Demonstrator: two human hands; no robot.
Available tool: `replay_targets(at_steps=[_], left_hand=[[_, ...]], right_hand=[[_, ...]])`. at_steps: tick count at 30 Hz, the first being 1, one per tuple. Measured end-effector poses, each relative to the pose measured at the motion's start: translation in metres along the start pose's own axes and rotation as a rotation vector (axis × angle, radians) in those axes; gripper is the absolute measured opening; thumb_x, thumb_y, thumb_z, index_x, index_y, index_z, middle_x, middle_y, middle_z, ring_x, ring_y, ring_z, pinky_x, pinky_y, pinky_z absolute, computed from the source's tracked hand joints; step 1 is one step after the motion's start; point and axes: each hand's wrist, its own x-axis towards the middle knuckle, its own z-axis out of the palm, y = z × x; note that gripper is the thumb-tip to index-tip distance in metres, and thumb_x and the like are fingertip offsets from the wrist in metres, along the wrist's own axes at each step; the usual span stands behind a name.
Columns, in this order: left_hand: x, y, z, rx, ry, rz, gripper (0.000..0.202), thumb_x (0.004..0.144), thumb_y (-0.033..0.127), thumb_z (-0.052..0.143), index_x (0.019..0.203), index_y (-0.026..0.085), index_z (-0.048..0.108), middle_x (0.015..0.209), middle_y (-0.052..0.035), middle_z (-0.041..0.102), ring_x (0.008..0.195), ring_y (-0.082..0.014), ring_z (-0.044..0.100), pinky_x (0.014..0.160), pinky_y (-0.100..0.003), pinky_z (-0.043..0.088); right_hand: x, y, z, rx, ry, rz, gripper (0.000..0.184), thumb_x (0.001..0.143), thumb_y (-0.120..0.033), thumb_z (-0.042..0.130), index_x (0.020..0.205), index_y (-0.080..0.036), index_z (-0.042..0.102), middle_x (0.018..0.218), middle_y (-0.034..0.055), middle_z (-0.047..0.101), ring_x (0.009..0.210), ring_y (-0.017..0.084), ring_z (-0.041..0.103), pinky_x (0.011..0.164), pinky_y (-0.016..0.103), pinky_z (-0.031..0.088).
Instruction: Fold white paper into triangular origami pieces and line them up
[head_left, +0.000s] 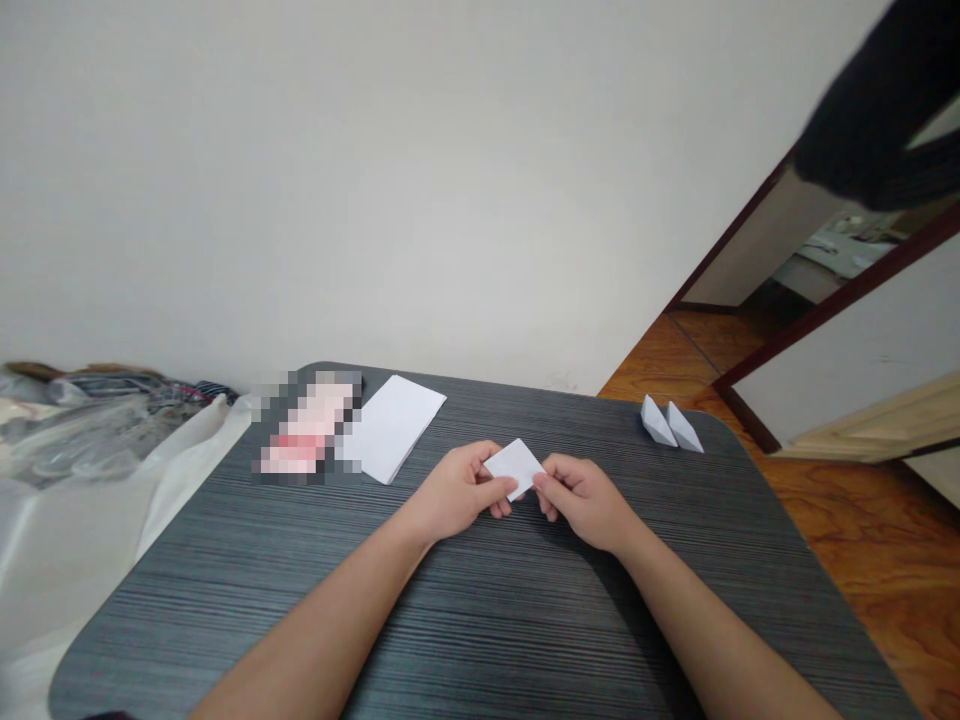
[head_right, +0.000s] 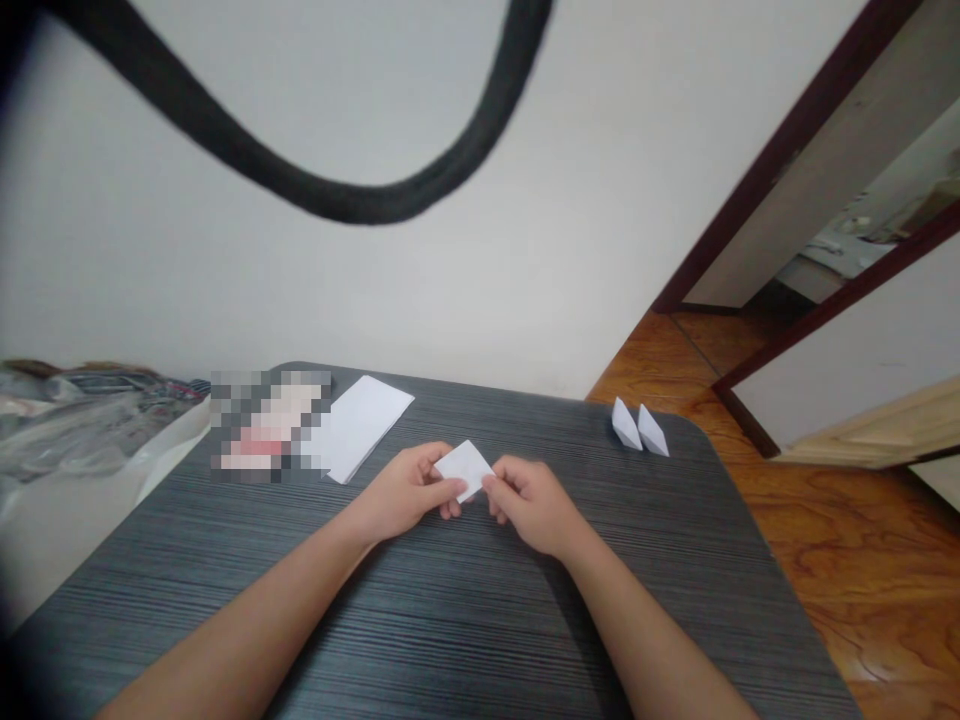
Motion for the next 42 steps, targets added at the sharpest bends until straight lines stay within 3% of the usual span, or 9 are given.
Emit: replay_targets(at_steps=[7,13,17,20,23,29,34,42], left_hand=[[0.000,0.001,0.001,0.008,-0.020,0.001,0.024,0.082,0.033,0.055,0.092,0.011,0.056,0.066,-0.0038,0.062,0.056,-0.0121,0.059,0.055,-0.024,0.048],[0.000,0.006,0.001,0.043,-0.016,0.013,0.030,0.087,0.038,0.047,0.082,0.011,0.059,0.067,-0.0034,0.061,0.055,-0.0106,0.056,0.052,-0.022,0.046],[0.000,0.007,0.000,0.052,0.022,0.015,0.028,0.087,0.036,0.047,0.079,0.011,0.057,0.066,-0.0017,0.060,0.054,-0.0101,0.057,0.052,-0.021,0.045],[0.001,0.006,0.000,0.050,0.039,0.021,0.027,0.087,0.035,0.047,0.077,0.012,0.056,0.065,-0.0011,0.059,0.054,-0.0099,0.057,0.051,-0.020,0.044],[0.001,0.005,0.000,0.047,0.033,0.007,0.027,0.086,0.036,0.048,0.078,0.012,0.056,0.065,-0.0017,0.060,0.054,-0.0107,0.057,0.051,-0.021,0.045],[0.000,0.004,0.001,0.055,0.009,-0.009,0.029,0.087,0.038,0.047,0.080,0.011,0.057,0.066,-0.0035,0.062,0.055,-0.0118,0.058,0.052,-0.023,0.046],[0.000,0.002,0.001,0.093,-0.028,-0.013,0.033,0.087,0.039,0.045,0.081,0.010,0.060,0.068,-0.0057,0.064,0.057,-0.0127,0.059,0.054,-0.024,0.047],[0.000,0.004,-0.001,0.119,-0.076,-0.023,0.035,0.089,0.039,0.042,0.086,0.010,0.061,0.068,-0.0078,0.066,0.056,-0.0124,0.059,0.055,-0.024,0.047]], right_hand=[[-0.001,-0.001,-0.002,-0.029,-0.026,-0.024,0.027,0.090,-0.029,0.046,0.066,-0.018,0.050,0.055,-0.0024,0.055,0.049,0.010,0.051,0.053,0.022,0.041],[-0.002,-0.003,-0.001,-0.047,-0.090,-0.027,0.026,0.090,-0.026,0.046,0.065,-0.017,0.051,0.054,-0.0024,0.054,0.050,0.010,0.051,0.053,0.022,0.040],[-0.001,0.003,0.003,0.122,-0.056,-0.019,0.005,0.086,-0.024,0.053,0.087,-0.018,0.053,0.068,-0.0021,0.055,0.053,0.009,0.051,0.051,0.022,0.041],[-0.001,0.009,0.005,0.254,-0.040,-0.027,0.022,0.082,-0.021,0.058,0.101,-0.022,0.047,0.079,-0.0012,0.055,0.060,0.010,0.053,0.053,0.023,0.044],[-0.001,0.012,0.005,0.205,-0.043,-0.041,0.028,0.082,-0.020,0.059,0.106,-0.023,0.047,0.075,-0.0019,0.054,0.060,0.011,0.054,0.055,0.024,0.044],[0.000,0.010,0.002,0.028,-0.030,-0.183,0.015,0.081,-0.018,0.061,0.095,-0.022,0.057,0.096,0.0034,0.055,0.067,0.011,0.053,0.059,0.025,0.044],[0.002,0.005,0.001,0.001,-0.043,-0.204,0.005,0.085,-0.019,0.055,0.088,-0.019,0.059,0.092,0.0036,0.055,0.060,0.009,0.052,0.054,0.023,0.043],[0.002,-0.002,-0.001,-0.095,0.042,-0.228,0.018,0.089,-0.019,0.048,0.073,-0.017,0.056,0.080,0.0027,0.055,0.063,0.011,0.052,0.060,0.025,0.042]])
